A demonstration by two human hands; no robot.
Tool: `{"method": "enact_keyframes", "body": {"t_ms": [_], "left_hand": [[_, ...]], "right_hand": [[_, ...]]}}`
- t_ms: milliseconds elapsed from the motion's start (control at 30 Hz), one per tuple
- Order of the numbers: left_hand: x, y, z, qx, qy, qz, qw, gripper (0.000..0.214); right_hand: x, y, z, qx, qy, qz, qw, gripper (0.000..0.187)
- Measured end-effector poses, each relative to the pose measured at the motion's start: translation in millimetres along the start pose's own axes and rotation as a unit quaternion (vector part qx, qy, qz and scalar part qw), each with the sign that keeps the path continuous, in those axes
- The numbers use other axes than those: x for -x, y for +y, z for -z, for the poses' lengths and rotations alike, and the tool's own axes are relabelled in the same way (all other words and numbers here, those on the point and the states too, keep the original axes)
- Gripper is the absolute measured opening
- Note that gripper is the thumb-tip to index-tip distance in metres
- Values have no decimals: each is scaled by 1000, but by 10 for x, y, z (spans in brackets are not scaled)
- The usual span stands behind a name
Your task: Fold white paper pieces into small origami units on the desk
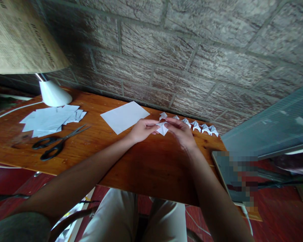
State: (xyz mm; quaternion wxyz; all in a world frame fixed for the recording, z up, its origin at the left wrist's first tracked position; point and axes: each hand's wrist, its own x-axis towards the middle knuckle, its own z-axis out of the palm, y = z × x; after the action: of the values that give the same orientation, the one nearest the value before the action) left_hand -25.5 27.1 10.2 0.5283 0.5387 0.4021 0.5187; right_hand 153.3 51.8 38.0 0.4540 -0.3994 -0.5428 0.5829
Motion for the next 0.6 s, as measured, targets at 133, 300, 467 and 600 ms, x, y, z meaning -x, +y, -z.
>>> {"method": "enact_keyframes", "body": {"t_ms": [133, 300, 467, 600], "left_hand": [[4, 3, -8, -27, 8, -42, 999, 49], [16, 21, -11, -53, 8, -65, 996, 39], [14, -38, 8, -114, -4, -90, 989, 31], [16, -69, 27, -165, -20, -116, 979, 25]], "right_hand": [[10, -10, 14, -21, 0, -45, 999, 30], [9, -15, 19, -42, -4, -60, 997, 27], [3, -16, 57, -57, -24, -105, 993, 29], [-3, -2, 80, -33, -27, -133, 990, 28]]}}
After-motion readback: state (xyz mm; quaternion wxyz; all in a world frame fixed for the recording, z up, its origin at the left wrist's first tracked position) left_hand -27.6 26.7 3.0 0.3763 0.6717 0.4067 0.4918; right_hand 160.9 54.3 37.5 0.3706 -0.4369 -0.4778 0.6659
